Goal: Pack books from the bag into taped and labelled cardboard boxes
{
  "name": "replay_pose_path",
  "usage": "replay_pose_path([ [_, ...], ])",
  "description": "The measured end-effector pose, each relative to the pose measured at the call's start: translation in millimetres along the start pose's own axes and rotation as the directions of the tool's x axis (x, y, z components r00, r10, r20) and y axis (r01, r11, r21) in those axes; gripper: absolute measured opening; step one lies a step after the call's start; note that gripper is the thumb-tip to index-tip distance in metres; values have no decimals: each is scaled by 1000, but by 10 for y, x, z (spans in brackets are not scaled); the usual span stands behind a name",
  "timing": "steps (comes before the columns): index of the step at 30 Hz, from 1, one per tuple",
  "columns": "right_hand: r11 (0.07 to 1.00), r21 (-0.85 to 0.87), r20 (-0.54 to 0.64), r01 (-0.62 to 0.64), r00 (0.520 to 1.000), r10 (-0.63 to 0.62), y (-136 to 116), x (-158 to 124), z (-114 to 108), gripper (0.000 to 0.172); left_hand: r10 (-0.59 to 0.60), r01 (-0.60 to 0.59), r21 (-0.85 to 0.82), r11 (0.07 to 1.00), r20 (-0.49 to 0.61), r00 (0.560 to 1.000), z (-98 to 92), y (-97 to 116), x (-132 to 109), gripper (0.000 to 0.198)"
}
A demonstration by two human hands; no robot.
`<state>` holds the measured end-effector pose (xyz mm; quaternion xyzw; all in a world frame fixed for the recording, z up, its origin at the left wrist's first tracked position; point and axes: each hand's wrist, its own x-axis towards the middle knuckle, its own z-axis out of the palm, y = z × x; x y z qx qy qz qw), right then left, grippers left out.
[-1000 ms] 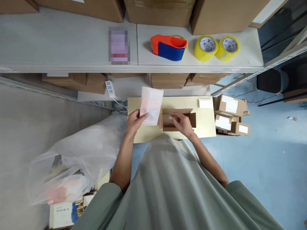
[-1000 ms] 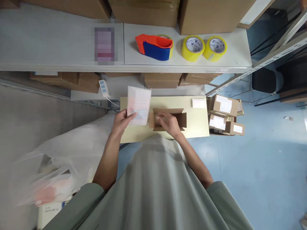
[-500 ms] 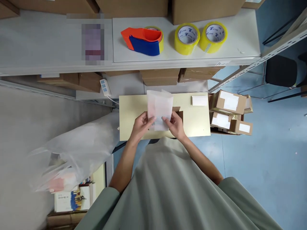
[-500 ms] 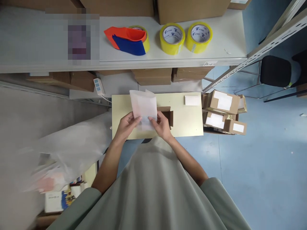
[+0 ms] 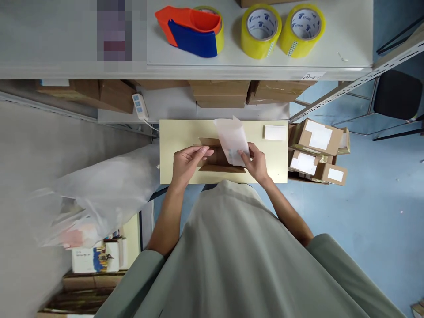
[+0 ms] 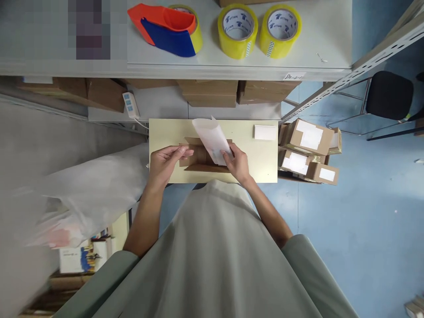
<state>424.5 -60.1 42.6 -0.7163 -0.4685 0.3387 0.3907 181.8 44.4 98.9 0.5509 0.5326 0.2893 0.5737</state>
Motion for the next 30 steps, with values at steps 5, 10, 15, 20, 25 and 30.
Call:
replay_pose_path([
  [5,938,-325,162,119,984,-69,-189,106,-26,38,138,-138,168,976,7,990,-32,193,-83,38],
  [10,756,-616,380,220,924,41,-485,232,44,50,304,-380,451,807,234,923,-16,284,-5,38],
  [15,656,-684,473,318,878,68,-581,267,161,51,176,-461,632,623,461,870,18,-59,258,39],
  [20,671,-680,484,296,868,108,-484,254,253,44,12,-383,688,617,478,878,-19,-393,407,36],
  [25,684,-705,423,189,886,191,-261,279,377,45,-73,-322,772,549,427,901,-44,-608,497,36],
  [30,653,-736,413,178,883,225,-162,308,467,40,-94,-321,763,561,443,891,27,-763,547,40],
])
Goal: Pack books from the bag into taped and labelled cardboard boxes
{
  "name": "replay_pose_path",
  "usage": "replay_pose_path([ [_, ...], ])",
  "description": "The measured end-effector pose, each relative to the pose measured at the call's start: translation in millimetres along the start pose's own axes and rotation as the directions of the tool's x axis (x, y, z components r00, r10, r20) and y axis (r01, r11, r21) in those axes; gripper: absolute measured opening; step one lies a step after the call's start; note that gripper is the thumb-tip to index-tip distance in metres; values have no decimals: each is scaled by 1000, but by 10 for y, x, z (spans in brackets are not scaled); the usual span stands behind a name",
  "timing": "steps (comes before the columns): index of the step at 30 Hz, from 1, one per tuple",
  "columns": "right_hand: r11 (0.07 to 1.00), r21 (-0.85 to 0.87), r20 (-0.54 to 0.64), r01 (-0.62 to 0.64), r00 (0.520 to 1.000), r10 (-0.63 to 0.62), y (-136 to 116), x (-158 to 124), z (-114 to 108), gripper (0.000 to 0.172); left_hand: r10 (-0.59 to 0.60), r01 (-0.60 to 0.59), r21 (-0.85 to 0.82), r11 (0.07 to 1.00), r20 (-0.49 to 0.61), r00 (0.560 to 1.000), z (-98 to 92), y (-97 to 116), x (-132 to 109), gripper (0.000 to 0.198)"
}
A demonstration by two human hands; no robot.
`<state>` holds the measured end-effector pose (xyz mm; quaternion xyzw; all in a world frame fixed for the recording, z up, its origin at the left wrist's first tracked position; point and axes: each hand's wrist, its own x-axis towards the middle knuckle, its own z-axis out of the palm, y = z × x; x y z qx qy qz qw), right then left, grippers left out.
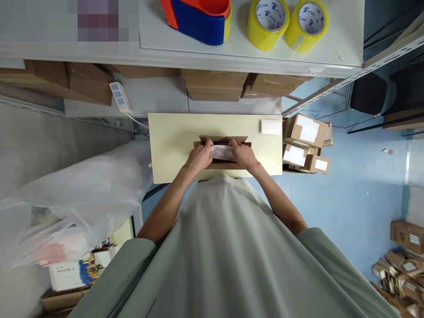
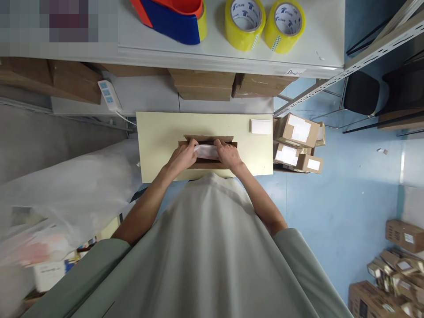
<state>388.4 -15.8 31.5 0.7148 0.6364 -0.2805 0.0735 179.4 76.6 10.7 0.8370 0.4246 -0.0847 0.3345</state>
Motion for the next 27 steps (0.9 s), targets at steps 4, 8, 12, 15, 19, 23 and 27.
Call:
replay_pose_path([
  [4,999,-38,11,10,1000,-9,-13,43,21,42,53,-54,-30,998,-22,998,115,-7,56,36],
  [8,998,-69,50,-1,999,5,-33,99,68,51,33,-35,55,998,34,999,173,23,86,46],
  [12,997,-74,107,-14,994,22,-76,158,143,55,-39,19,153,988,132,990,154,83,105,46],
  [15,998,-58,145,-27,989,35,-120,211,214,55,-78,41,201,979,180,981,133,117,112,45],
  [19,999,-26,165,-39,985,42,-168,221,289,53,-74,41,190,981,169,983,131,106,81,42],
  [23,999,54,31,-9,1000,8,-105,-5,308,45,2,-8,92,996,62,998,136,-2,-61,38],
  [27,970,236,-302,-50,946,122,156,-412,330,33,4,-49,-158,986,-272,962,166,-201,-301,31],
])
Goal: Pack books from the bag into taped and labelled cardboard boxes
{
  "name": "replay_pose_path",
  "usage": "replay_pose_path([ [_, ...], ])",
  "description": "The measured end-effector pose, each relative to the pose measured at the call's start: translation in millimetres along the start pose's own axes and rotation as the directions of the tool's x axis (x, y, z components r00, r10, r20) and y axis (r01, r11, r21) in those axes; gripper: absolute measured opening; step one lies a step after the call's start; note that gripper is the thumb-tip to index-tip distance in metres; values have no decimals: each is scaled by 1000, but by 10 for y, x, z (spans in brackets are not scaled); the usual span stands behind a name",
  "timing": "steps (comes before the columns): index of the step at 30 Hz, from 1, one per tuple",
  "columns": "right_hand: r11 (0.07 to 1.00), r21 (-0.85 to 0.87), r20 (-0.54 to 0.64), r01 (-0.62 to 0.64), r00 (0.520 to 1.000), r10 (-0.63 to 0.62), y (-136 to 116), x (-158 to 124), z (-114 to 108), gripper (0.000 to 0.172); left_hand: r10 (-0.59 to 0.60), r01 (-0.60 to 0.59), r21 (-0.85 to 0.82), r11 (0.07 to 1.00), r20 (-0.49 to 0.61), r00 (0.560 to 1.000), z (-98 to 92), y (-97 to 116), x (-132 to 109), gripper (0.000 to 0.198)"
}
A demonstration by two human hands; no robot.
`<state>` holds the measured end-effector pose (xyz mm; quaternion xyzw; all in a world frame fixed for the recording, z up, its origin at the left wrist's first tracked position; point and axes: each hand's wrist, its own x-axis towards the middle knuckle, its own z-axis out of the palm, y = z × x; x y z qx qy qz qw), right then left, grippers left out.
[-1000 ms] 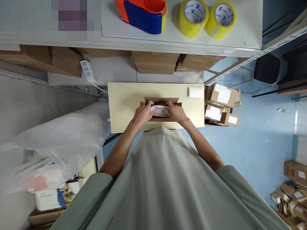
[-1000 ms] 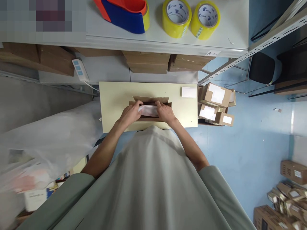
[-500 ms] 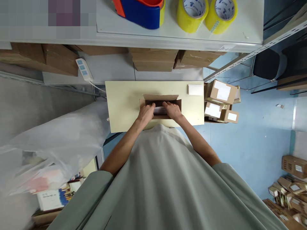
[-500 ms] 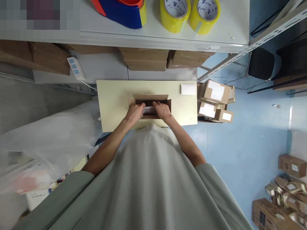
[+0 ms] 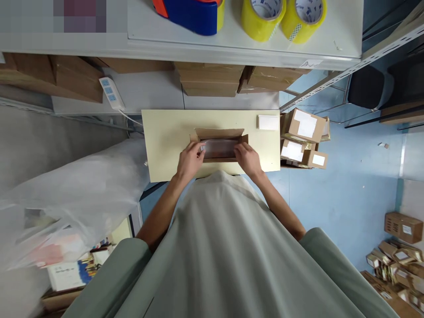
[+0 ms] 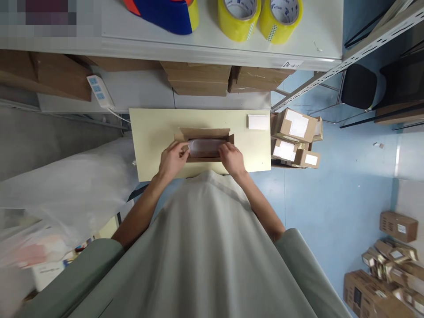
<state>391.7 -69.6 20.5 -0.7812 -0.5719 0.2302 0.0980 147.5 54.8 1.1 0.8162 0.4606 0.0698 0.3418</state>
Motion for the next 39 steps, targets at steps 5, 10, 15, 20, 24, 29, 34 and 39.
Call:
replay_pose_path([
  [5,952,257,-223,-168,948,227,430,-260,-33,50,-154,114,-161,980,-261,953,-4,-289,-199,59],
  [10,892,431,-81,-138,978,190,448,-294,73,66,-153,113,-275,955,-127,980,74,-376,-245,77],
  [15,937,349,8,2,1000,-5,351,-300,224,78,58,-54,-192,980,15,998,174,-273,-303,112],
  [20,963,269,87,0,996,-24,519,-212,402,85,100,-89,-118,989,88,991,289,-319,-281,115],
  [24,949,313,18,-28,1000,24,622,-51,410,49,63,-64,-165,984,-11,998,381,-447,-173,92],
  [29,918,361,-10,-166,983,182,600,171,391,37,-92,65,-228,971,-111,990,450,-550,50,84],
  [34,884,377,-32,-277,950,311,521,265,414,57,-87,63,-195,979,-117,989,362,-455,219,96],
  [39,907,382,-60,-175,975,214,494,176,348,80,-65,52,-125,991,-105,992,235,-363,184,73],
])
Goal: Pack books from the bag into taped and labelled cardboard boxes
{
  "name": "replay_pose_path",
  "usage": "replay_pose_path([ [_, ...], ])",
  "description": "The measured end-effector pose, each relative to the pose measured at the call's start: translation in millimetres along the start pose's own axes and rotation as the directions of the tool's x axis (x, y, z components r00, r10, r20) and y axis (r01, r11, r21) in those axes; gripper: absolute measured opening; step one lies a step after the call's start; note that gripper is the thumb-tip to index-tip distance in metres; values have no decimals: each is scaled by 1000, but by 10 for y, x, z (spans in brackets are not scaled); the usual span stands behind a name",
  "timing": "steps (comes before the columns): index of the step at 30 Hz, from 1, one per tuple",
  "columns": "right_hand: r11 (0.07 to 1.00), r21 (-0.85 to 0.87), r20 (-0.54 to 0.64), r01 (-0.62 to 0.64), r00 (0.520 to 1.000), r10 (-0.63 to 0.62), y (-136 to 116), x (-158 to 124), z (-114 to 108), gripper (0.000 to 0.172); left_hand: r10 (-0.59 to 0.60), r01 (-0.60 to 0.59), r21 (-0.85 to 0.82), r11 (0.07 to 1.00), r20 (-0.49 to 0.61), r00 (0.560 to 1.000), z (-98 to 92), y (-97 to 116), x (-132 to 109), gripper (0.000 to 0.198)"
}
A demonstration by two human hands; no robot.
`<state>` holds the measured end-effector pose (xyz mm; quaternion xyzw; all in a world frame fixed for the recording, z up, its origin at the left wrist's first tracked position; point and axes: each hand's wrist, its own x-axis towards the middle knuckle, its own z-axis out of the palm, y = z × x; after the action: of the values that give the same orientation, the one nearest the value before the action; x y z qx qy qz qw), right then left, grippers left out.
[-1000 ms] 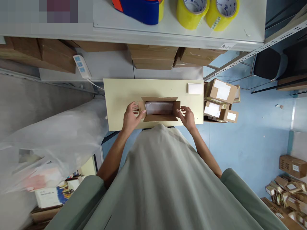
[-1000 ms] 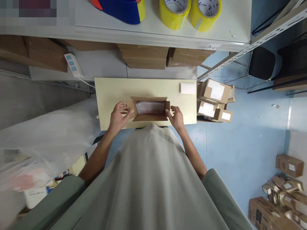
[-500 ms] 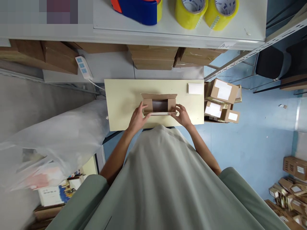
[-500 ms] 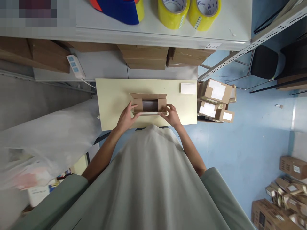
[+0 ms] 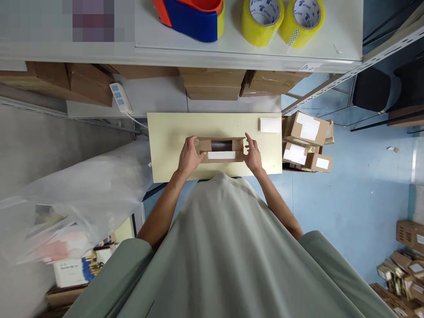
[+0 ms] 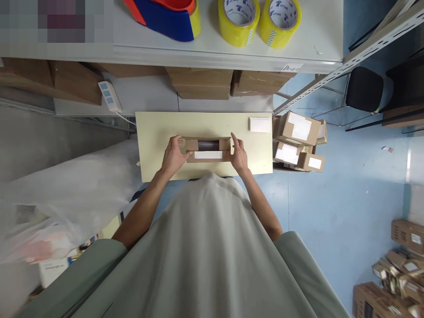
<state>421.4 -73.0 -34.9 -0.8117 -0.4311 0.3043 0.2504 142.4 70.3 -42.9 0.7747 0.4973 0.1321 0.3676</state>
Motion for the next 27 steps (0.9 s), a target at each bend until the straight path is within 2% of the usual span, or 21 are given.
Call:
replay_pose_path([
  [4,999,-5,82,32,996,-31,36,-94,-33,51,-3,1,30,1000,70,998,-37,-29,-161,30],
  [7,999,44,87,24,996,-28,73,-143,-31,35,-60,60,-4,998,71,996,-7,-39,-265,14],
  [11,983,182,74,15,997,-29,99,-158,-31,36,-156,156,-73,985,11,988,59,28,-288,11],
  [16,959,279,47,-52,998,41,98,-99,-14,33,-277,273,-94,957,-29,960,58,133,-173,12],
  [22,946,316,53,-73,997,59,74,-37,86,33,-305,302,-64,951,-31,952,-45,75,-44,14],
  [27,970,223,72,-101,994,87,21,27,165,29,-296,295,-32,955,-2,955,-26,-30,15,9],
])
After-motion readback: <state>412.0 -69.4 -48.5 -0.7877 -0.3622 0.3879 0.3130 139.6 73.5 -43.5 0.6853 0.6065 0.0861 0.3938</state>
